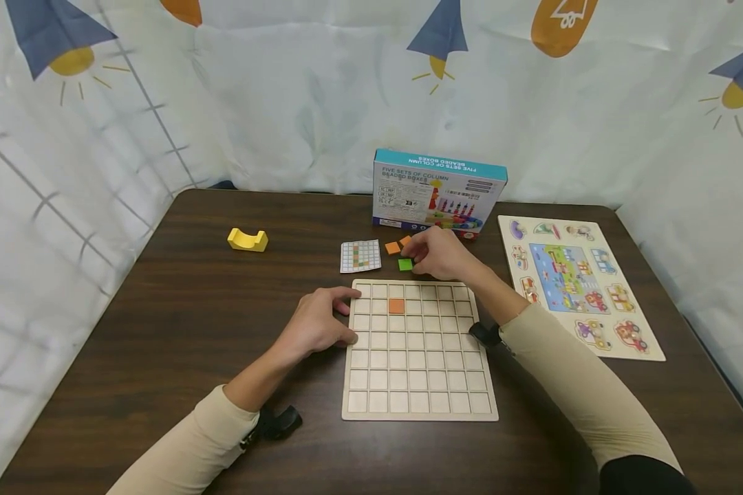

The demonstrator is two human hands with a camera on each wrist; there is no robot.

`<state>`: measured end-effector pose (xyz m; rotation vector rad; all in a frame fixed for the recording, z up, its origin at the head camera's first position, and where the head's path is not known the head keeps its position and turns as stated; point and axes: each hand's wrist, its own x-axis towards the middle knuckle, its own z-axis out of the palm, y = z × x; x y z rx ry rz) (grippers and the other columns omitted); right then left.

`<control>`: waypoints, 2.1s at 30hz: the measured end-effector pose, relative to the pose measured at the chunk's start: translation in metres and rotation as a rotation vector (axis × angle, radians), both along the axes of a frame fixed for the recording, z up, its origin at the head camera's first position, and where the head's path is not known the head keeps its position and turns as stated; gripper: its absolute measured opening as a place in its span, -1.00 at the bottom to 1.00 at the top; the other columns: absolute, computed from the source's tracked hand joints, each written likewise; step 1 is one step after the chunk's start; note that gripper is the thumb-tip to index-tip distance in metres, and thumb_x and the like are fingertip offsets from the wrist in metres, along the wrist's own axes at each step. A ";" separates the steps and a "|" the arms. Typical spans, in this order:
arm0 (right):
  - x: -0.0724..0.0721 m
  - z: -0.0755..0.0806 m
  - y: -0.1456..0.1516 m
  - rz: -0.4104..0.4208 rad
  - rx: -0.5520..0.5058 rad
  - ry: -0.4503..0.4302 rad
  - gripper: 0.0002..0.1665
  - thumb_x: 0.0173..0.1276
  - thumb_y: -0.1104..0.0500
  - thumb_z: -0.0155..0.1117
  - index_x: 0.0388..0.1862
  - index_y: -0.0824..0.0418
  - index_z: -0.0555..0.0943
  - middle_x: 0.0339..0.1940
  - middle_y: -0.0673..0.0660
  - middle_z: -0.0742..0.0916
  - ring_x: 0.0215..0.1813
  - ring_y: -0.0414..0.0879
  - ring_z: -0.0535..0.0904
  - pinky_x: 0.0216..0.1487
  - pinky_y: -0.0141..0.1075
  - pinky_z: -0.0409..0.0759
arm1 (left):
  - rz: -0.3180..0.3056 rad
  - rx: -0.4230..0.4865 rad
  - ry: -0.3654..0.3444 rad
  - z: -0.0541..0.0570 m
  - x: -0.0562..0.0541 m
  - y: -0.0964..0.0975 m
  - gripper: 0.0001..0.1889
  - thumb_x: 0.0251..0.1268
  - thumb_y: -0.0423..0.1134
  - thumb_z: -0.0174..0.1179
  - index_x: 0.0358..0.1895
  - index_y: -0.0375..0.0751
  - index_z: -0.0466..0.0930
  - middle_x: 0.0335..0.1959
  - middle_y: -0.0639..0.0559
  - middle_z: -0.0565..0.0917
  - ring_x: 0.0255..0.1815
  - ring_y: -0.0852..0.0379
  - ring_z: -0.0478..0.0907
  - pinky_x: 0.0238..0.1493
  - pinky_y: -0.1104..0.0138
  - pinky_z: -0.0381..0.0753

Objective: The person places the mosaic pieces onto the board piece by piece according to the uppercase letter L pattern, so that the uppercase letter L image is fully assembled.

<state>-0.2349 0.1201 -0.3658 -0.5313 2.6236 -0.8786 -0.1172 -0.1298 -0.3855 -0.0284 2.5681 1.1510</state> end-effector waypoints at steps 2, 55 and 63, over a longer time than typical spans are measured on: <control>-0.002 -0.002 -0.003 0.016 0.012 -0.002 -0.65 0.26 0.39 0.46 0.04 0.26 0.76 0.03 0.20 0.80 -0.02 0.03 0.73 0.06 -0.14 0.72 | 0.000 0.000 0.001 0.000 0.000 0.000 -0.23 -0.15 -0.48 0.57 0.30 -0.01 0.66 -0.06 -0.09 0.67 -0.07 -0.06 0.50 -0.37 0.32 0.55; 0.009 0.003 -0.002 -0.033 0.003 -0.001 -0.71 0.27 0.38 0.44 -0.02 0.21 0.81 -0.01 0.18 0.82 -0.02 0.02 0.74 0.03 -0.14 0.75 | 0.004 0.029 -0.008 -0.001 0.001 0.000 -0.23 -0.14 -0.48 0.56 0.31 -0.02 0.64 -0.05 -0.11 0.65 -0.14 -0.05 0.56 -0.41 0.32 0.62; 0.022 0.011 -0.001 -0.048 -0.007 -0.006 -0.70 0.22 0.38 0.45 -0.07 0.17 0.82 -0.13 0.12 0.84 -0.08 -0.02 0.73 -0.01 -0.14 0.73 | -0.003 0.033 -0.004 0.000 0.001 -0.001 -0.23 -0.15 -0.48 0.56 0.30 -0.02 0.65 -0.06 -0.11 0.66 -0.14 -0.05 0.55 -0.43 0.31 0.60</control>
